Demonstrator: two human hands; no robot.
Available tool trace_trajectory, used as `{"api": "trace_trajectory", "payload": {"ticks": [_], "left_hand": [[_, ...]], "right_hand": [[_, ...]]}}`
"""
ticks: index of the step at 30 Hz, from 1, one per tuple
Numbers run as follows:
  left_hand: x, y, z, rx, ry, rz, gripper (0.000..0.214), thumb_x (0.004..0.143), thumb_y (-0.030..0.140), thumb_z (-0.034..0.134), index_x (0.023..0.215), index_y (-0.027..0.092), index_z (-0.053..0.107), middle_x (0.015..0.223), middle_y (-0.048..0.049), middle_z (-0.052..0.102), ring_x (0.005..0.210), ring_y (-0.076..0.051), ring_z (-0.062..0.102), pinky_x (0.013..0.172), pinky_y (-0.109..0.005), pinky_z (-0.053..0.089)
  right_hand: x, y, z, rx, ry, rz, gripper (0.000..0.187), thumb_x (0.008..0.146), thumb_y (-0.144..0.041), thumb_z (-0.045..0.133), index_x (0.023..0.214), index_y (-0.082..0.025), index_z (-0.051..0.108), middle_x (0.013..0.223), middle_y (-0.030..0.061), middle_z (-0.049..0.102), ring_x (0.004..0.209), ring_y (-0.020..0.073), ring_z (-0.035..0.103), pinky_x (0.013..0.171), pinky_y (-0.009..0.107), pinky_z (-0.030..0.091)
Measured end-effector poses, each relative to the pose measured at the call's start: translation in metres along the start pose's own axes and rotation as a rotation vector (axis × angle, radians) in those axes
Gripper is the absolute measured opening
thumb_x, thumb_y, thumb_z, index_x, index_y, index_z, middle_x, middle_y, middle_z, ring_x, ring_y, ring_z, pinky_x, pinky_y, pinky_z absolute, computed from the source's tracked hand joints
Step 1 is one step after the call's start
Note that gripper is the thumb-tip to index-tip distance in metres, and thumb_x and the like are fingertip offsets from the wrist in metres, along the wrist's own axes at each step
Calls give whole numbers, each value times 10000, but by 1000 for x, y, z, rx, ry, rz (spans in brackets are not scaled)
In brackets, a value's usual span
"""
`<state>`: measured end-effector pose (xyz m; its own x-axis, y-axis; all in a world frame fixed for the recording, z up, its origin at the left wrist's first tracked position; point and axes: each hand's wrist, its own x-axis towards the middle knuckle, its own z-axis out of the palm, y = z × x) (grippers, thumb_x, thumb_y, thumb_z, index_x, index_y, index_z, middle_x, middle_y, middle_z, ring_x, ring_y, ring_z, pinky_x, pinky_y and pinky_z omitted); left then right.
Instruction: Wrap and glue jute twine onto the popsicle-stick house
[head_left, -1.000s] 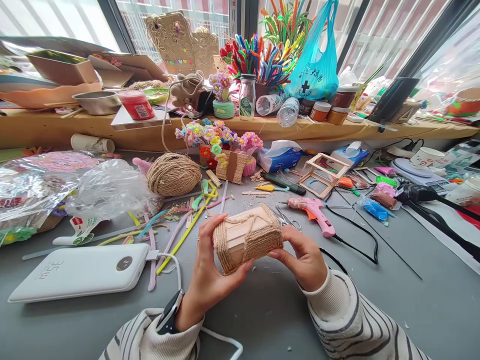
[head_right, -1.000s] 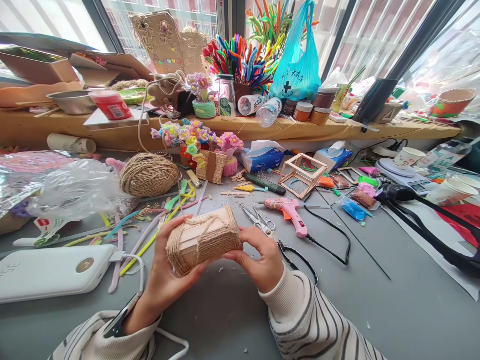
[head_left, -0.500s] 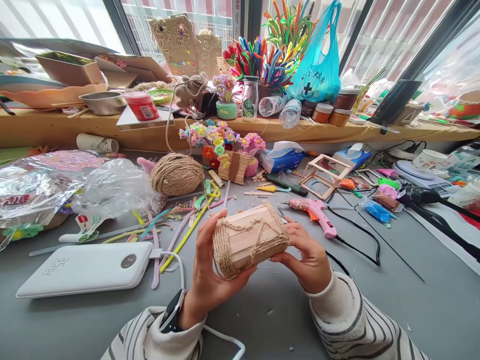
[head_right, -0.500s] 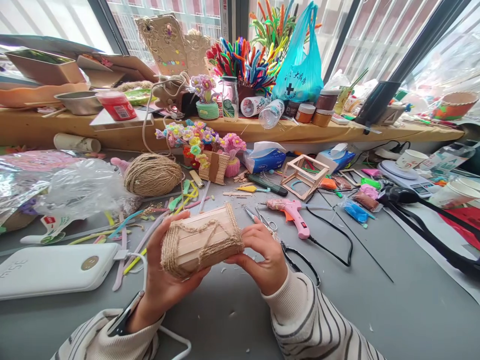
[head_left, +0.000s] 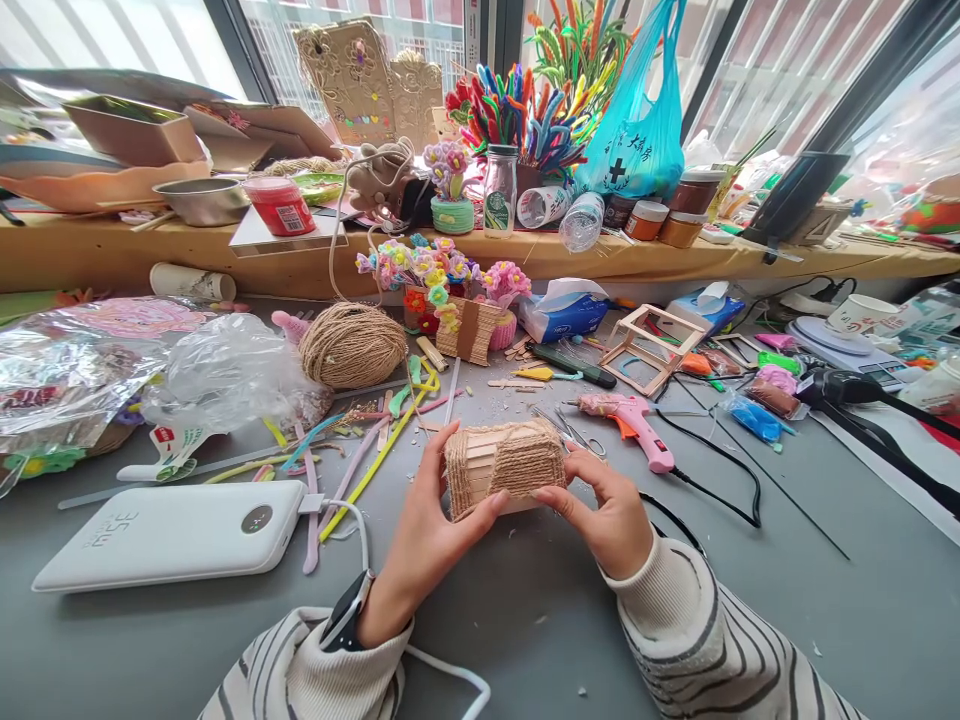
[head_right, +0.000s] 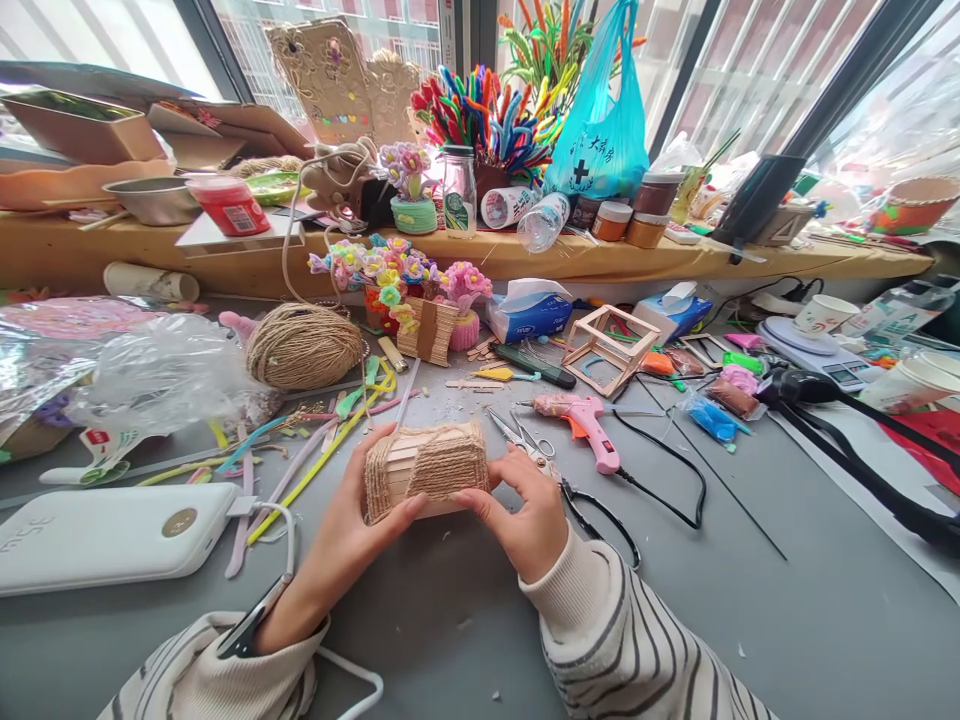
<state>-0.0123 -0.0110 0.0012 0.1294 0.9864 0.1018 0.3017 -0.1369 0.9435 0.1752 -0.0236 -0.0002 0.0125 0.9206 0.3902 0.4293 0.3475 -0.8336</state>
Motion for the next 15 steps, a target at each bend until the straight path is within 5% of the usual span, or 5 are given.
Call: {"api": "trace_trajectory", "payload": {"ticks": [15], "left_hand": [[1, 0, 1, 34, 7, -49, 685, 685, 454, 639, 1258, 202, 361, 1225, -111, 531, 1127, -269, 528, 974, -436, 410]], "right_hand": [[0, -4, 0, 67, -49, 142, 248, 725, -435, 620, 629, -206, 622, 740, 29, 679, 742, 189, 609, 868, 365, 461]]}}
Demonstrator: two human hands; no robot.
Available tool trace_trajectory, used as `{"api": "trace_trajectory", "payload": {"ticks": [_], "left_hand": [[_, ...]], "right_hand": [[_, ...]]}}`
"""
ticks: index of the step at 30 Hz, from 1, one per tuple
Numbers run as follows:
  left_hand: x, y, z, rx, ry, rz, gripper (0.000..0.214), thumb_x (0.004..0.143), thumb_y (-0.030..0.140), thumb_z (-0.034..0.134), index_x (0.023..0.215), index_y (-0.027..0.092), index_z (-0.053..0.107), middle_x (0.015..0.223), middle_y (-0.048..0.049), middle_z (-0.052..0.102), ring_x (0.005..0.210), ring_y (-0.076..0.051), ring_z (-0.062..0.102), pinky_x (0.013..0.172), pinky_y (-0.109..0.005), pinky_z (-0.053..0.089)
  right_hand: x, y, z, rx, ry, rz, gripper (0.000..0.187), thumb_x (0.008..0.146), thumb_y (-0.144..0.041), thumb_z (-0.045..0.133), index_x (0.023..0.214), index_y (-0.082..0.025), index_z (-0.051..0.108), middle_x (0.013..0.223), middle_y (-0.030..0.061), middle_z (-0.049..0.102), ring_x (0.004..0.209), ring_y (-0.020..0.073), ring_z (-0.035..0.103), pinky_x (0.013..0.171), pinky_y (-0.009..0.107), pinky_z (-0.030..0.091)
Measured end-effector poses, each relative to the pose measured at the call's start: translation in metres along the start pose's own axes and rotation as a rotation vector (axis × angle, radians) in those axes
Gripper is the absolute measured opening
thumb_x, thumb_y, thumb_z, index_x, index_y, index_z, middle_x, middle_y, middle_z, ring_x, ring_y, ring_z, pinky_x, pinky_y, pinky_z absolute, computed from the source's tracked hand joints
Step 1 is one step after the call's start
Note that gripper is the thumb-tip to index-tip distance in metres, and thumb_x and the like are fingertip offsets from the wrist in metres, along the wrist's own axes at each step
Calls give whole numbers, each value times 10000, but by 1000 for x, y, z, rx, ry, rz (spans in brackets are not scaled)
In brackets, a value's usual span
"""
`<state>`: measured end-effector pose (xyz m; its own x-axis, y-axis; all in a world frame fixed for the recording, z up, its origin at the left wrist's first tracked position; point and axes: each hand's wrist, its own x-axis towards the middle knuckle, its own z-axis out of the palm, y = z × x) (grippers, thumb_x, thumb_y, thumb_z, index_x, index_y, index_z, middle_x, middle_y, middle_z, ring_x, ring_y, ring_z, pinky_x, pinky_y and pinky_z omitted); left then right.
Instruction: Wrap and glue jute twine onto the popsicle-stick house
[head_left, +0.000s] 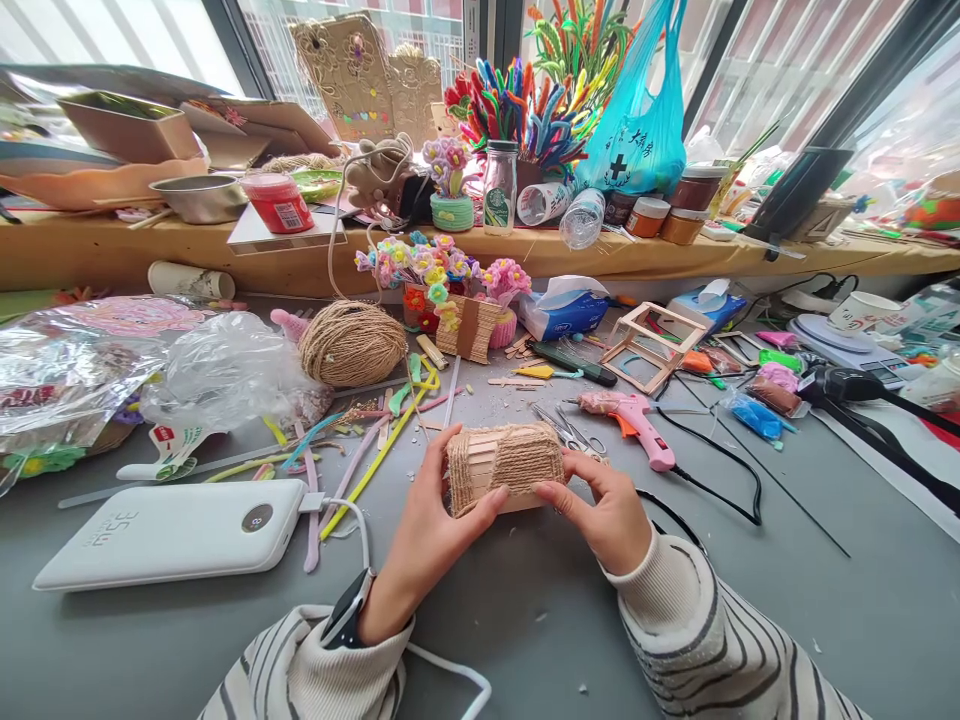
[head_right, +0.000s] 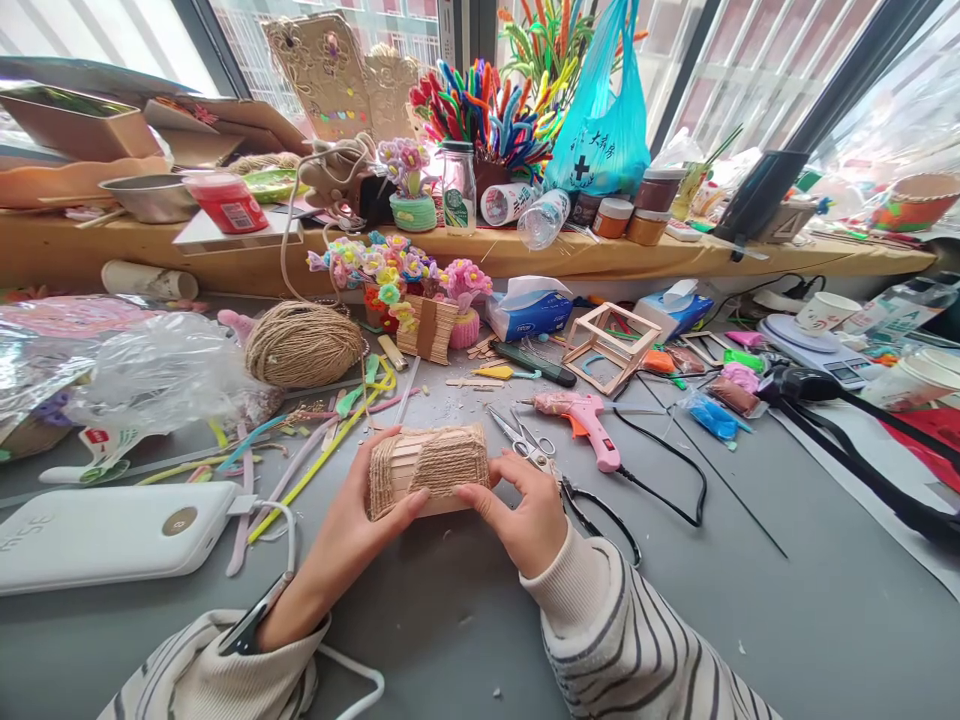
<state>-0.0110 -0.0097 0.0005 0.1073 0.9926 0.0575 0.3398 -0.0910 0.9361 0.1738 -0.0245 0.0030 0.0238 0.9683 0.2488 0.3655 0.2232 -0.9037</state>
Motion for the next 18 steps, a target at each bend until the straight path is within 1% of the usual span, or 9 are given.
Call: {"api": "trace_trajectory", "payload": {"ticks": [2, 4, 6, 8, 10, 12, 15, 18], "left_hand": [[0, -2, 0, 40, 5, -2, 705, 688, 465, 637, 1277, 195, 361, 1264, -123, 512, 1160, -284, 507, 990, -460, 395], [0, -4, 0, 97, 43, 52, 731, 695, 463, 641, 1306, 196, 341, 1326, -133, 463, 1220, -295, 456, 1024, -481, 359], [-2, -5, -1, 175, 108, 191, 748, 707, 433, 652, 1334, 212, 308, 1376, -131, 409, 1275, -294, 395, 1054, -485, 326], [-3, -4, -2, 265, 155, 383, 715, 721, 374, 662, 1333, 241, 318, 1382, -116, 402, 1288, -281, 382, 1060, -470, 329], [-4, -2, -3, 342, 154, 564, 586, 741, 295, 655, 1273, 273, 411, 1350, -89, 443, 1261, -265, 419, 1042, -446, 364], [-4, -1, -3, 396, 130, 692, 430, 764, 222, 627, 1175, 287, 515, 1291, -63, 505, 1226, -250, 460, 1016, -431, 401], [-2, -1, -2, 446, 123, 811, 321, 784, 151, 596, 1083, 267, 584, 1179, -59, 593, 1194, -235, 496, 978, -425, 450], [-1, -3, -2, 467, 151, 876, 281, 784, 116, 592, 1040, 228, 613, 1132, -75, 630, 1178, -231, 517, 967, -427, 471]], "right_hand": [[1, 1, -1, 11, -34, 73, 260, 720, -436, 620, 628, -193, 624, 727, 29, 672, 721, 184, 599, 777, 335, 478], [2, 2, -3, 46, -73, 145, 285, 723, -452, 613, 642, -180, 632, 697, 25, 661, 694, 175, 588, 700, 306, 476], [3, 4, -3, 97, -111, 194, 315, 722, -476, 609, 660, -169, 644, 676, 22, 652, 675, 168, 579, 656, 289, 469], [4, 6, -3, 138, -128, 229, 339, 713, -494, 614, 671, -160, 654, 668, 24, 646, 664, 165, 570, 630, 280, 461], [4, 7, -3, 159, -124, 257, 355, 703, -508, 620, 666, -157, 656, 651, 22, 634, 643, 157, 556, 605, 275, 447], [5, 7, -2, 182, -118, 275, 362, 697, -516, 624, 665, -156, 656, 638, 17, 622, 623, 148, 539, 596, 273, 437], [5, 6, -2, 229, -127, 294, 361, 684, -516, 641, 685, -156, 661, 638, 13, 617, 618, 140, 527, 600, 273, 432], [6, 6, -2, 284, -143, 317, 349, 672, -500, 663, 753, -161, 671, 688, 18, 644, 642, 144, 543, 608, 275, 437]]}}
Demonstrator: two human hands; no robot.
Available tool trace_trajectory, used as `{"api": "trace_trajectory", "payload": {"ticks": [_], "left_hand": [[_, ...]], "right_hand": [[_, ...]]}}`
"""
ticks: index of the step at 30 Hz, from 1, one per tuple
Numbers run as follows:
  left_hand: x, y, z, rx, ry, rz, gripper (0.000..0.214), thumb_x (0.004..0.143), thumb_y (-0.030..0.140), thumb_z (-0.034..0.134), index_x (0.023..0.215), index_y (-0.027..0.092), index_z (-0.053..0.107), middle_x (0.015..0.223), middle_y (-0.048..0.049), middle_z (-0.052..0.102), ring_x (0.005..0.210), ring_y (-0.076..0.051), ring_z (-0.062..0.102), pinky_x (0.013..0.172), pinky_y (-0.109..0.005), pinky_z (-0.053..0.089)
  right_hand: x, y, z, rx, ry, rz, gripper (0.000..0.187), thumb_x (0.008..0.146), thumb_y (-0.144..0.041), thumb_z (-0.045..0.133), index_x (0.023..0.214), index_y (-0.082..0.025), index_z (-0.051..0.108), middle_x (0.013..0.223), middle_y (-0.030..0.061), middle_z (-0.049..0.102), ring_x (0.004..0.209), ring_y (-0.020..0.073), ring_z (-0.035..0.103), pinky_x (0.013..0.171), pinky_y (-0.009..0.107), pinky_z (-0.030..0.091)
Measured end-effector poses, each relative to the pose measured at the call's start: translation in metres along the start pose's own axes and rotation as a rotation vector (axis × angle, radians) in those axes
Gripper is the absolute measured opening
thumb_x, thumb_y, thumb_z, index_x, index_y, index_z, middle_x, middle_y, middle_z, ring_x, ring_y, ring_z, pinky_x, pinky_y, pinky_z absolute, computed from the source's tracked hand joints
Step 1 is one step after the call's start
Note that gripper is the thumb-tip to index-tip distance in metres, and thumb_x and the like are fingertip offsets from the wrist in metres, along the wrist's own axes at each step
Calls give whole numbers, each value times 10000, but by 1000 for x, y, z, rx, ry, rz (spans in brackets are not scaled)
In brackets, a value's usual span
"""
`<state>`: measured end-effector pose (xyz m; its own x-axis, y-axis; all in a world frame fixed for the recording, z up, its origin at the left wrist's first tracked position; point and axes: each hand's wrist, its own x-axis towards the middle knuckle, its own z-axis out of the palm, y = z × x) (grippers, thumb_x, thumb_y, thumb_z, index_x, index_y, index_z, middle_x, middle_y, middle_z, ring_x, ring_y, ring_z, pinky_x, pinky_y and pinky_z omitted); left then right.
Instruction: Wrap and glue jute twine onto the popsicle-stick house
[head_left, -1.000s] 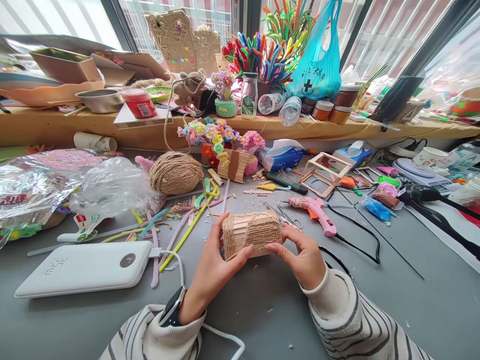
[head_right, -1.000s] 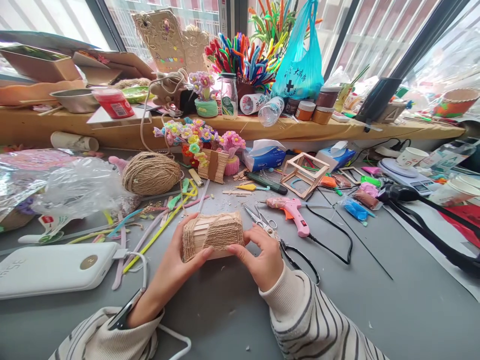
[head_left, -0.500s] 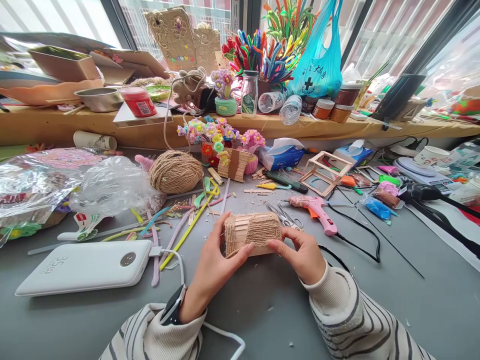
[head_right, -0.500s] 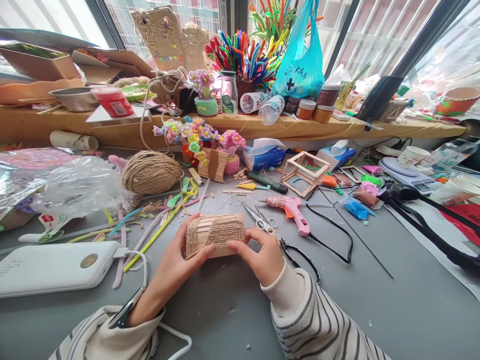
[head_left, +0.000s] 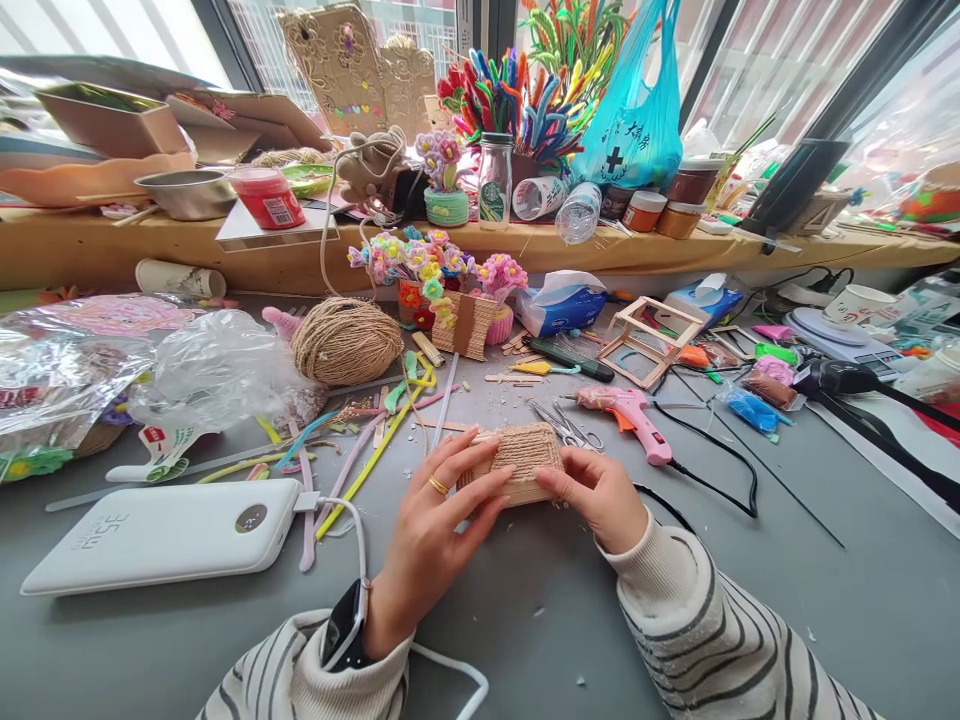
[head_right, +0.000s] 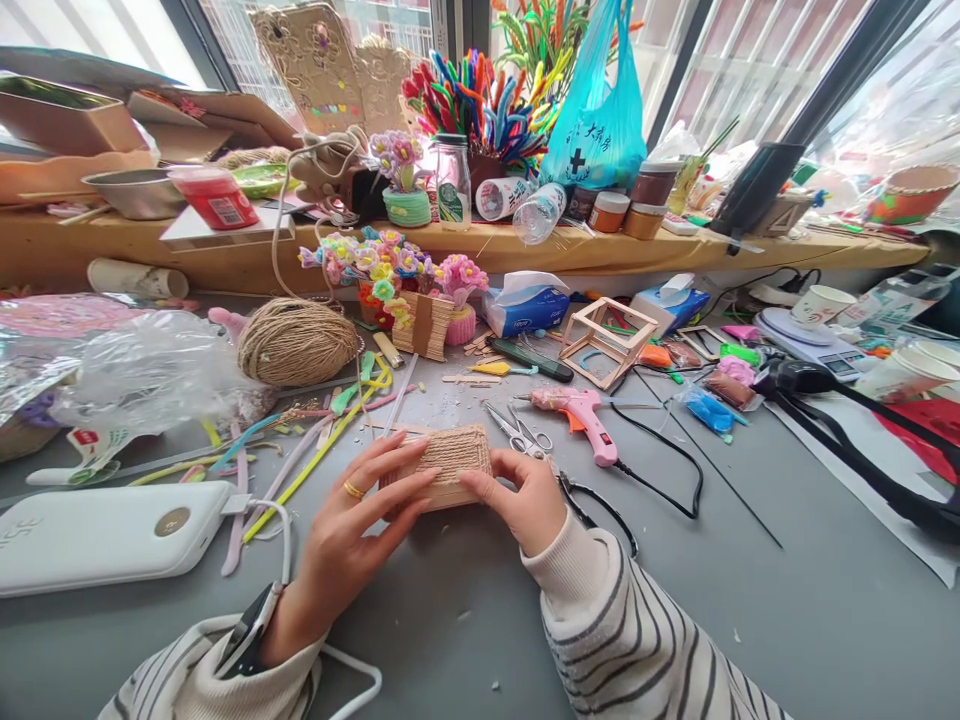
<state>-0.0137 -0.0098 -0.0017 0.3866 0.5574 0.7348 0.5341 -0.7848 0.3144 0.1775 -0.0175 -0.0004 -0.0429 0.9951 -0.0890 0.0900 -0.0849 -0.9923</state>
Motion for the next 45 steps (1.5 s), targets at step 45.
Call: {"api": "trace_trajectory", "payload": {"ticks": [45], "left_hand": [[-3, 0, 1, 29, 45, -109, 162, 839, 76, 441, 902, 221, 477, 1046, -30, 702, 1120, -153, 569, 1042, -422, 364]], "right_hand": [[6, -2, -6, -132, 50, -67, 418, 735, -578, 511, 684, -172, 595, 663, 32, 567, 700, 169, 522, 603, 261, 421]]}}
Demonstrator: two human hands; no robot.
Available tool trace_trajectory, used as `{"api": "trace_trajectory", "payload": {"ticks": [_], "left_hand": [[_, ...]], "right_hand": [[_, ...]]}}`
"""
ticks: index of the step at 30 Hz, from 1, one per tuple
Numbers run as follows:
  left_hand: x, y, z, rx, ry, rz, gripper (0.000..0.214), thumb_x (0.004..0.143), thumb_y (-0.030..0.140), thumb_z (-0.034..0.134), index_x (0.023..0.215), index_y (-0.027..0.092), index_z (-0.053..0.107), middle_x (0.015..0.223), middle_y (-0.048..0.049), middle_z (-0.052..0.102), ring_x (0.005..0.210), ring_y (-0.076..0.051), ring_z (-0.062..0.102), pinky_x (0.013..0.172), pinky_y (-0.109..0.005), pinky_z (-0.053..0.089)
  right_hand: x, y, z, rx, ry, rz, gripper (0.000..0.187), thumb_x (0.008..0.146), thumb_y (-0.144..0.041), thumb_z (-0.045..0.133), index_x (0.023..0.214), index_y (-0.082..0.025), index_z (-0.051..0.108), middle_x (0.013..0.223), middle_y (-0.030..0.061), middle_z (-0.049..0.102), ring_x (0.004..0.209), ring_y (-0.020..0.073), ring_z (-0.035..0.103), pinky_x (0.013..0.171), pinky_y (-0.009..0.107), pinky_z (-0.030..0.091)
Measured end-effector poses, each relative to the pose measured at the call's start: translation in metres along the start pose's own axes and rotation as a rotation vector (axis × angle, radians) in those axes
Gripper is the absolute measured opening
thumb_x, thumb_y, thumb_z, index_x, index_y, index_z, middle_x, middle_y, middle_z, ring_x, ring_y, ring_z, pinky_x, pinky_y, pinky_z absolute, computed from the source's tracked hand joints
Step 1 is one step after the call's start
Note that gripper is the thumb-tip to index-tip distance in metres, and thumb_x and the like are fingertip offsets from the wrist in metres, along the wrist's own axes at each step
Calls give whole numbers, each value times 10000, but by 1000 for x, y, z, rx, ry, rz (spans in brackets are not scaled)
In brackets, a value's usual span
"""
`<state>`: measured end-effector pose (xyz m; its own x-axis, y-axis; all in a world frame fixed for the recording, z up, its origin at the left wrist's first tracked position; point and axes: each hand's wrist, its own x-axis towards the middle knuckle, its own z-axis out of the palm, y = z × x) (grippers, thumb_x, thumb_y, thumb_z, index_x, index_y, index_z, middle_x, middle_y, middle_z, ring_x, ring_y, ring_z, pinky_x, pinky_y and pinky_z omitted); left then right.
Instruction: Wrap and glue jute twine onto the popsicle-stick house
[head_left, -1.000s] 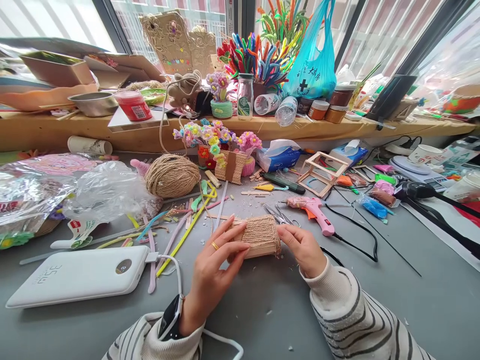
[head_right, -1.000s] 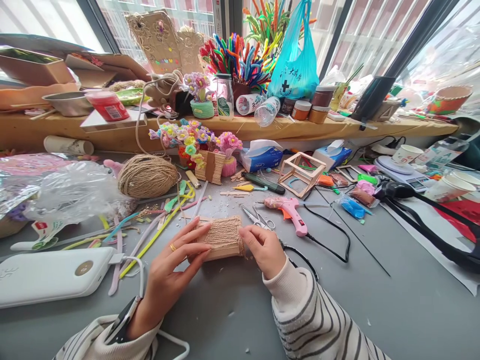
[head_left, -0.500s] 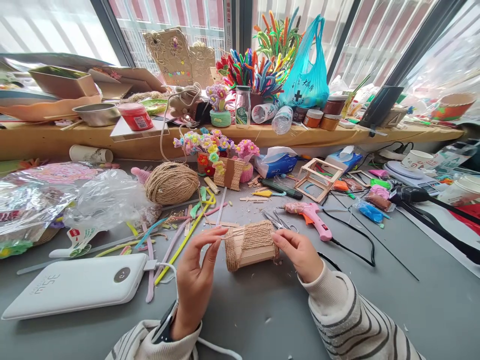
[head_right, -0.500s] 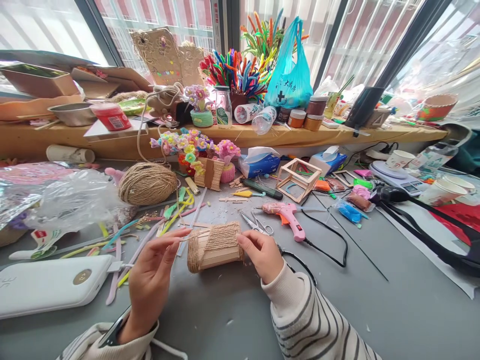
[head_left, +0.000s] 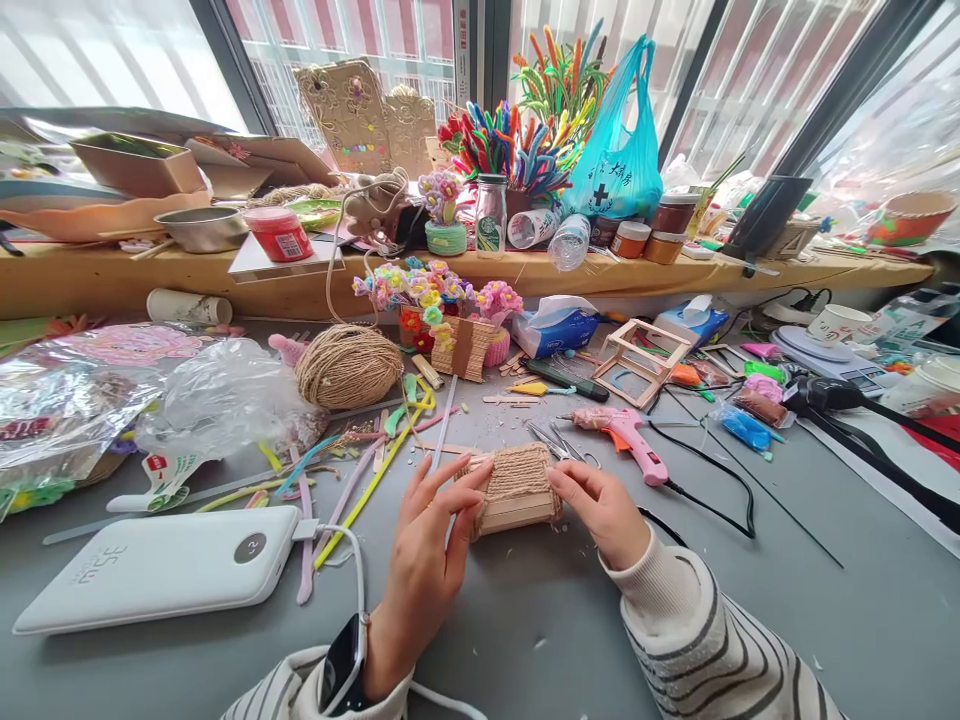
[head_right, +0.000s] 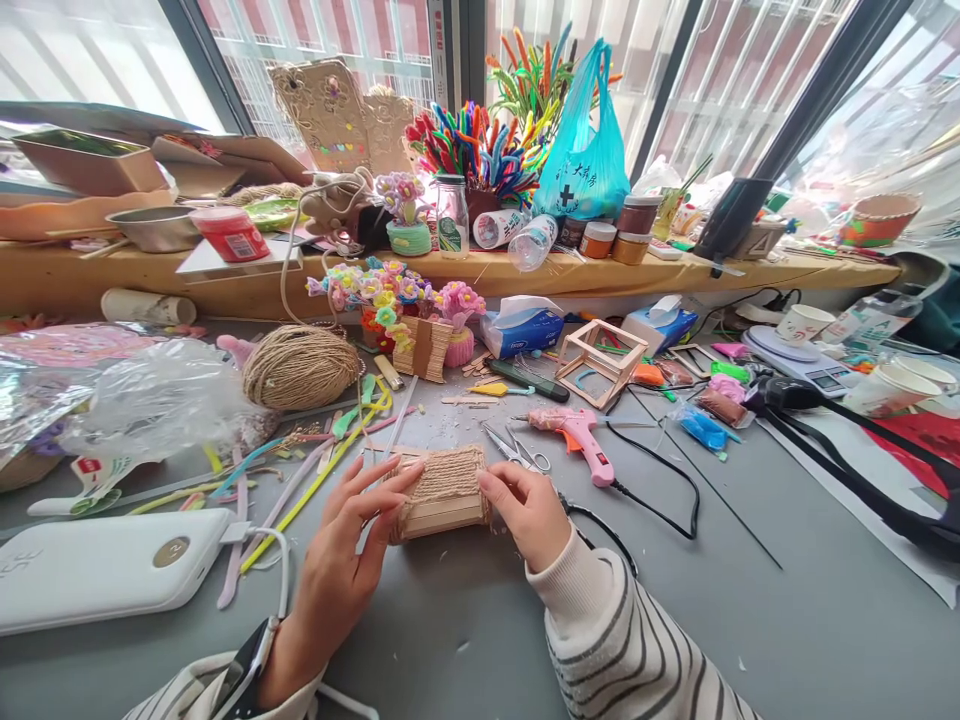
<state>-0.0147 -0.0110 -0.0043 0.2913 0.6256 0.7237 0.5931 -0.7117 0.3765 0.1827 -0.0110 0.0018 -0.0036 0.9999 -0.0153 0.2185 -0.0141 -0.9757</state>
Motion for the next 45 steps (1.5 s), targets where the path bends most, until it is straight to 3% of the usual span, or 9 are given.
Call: {"api": "trace_trajectory", "payload": {"ticks": [6, 11, 14, 17, 22, 27, 33, 40, 45], "left_hand": [[-2, 1, 0, -234, 123, -219, 117, 873, 119, 425, 922, 212, 477, 1052, -49, 678, 1125, -165, 559, 985, -407, 416], [4, 0, -3, -426, 417, -547, 139, 896, 260, 442, 1023, 208, 462, 665, 41, 616, 623, -100, 605, 619, -231, 499], [5, -2, -4, -431, 340, -566, 185, 893, 305, 438, 1011, 200, 536, 617, 47, 553, 536, -81, 532, 539, -199, 470], [1, -4, -3, -396, 260, -570, 218, 888, 317, 442, 1005, 200, 583, 826, -12, 624, 750, -113, 609, 708, -240, 512], [-3, -6, 1, -438, 45, -561, 632, 762, 354, 624, 1320, 229, 354, 1340, -111, 451, 1250, -255, 433, 1043, -422, 363], [-4, -6, 4, -468, -146, -647, 756, 735, 379, 643, 1364, 262, 242, 1429, -121, 330, 1230, -272, 457, 1022, -442, 391], [-5, -7, 5, -480, -127, -648, 735, 740, 345, 644, 1361, 268, 259, 1415, -108, 352, 1208, -256, 474, 1024, -422, 398], [-3, -7, 2, -458, -157, -683, 723, 735, 397, 631, 1346, 256, 271, 1409, -121, 359, 1209, -275, 471, 1024, -458, 390], [-4, -9, 2, -461, -172, -684, 731, 734, 388, 636, 1349, 260, 263, 1408, -124, 358, 1213, -285, 461, 1025, -477, 381]], "right_hand": [[0, 1, 1, -7, -1, -25, 401, 765, -564, 489, 697, -180, 584, 651, 26, 555, 700, 170, 518, 630, 269, 419], [1, 3, 3, -26, 22, -66, 405, 792, -559, 464, 731, -180, 593, 675, 23, 563, 682, 157, 505, 644, 270, 413], [1, 5, 3, -40, 27, -68, 419, 795, -562, 457, 727, -176, 602, 668, 25, 561, 678, 159, 501, 640, 273, 409], [1, 5, 2, -52, 28, -71, 443, 791, -577, 451, 705, -171, 606, 648, 26, 558, 670, 161, 497, 624, 273, 404], [1, 5, 5, -71, 47, -71, 471, 776, -610, 452, 667, -174, 591, 648, 26, 567, 671, 160, 506, 609, 266, 404], [7, -4, -7, -163, 67, -106, 481, 800, -605, 419, 694, -177, 610, 675, 38, 611, 668, 170, 554, 643, 280, 428], [19, 5, -68, -916, 624, -84, 660, 791, -709, 258, 746, -155, 614, 780, 147, 630, 805, 288, 550, 718, 391, 396], [36, 32, -81, -1098, 389, 129, 538, 786, -635, 404, 719, -159, 646, 737, 146, 636, 751, 280, 586, 681, 368, 406], [43, 30, -78, -1120, 430, 157, 325, 715, -454, 568, 734, -141, 651, 759, 152, 647, 762, 279, 599, 633, 336, 406]]}}
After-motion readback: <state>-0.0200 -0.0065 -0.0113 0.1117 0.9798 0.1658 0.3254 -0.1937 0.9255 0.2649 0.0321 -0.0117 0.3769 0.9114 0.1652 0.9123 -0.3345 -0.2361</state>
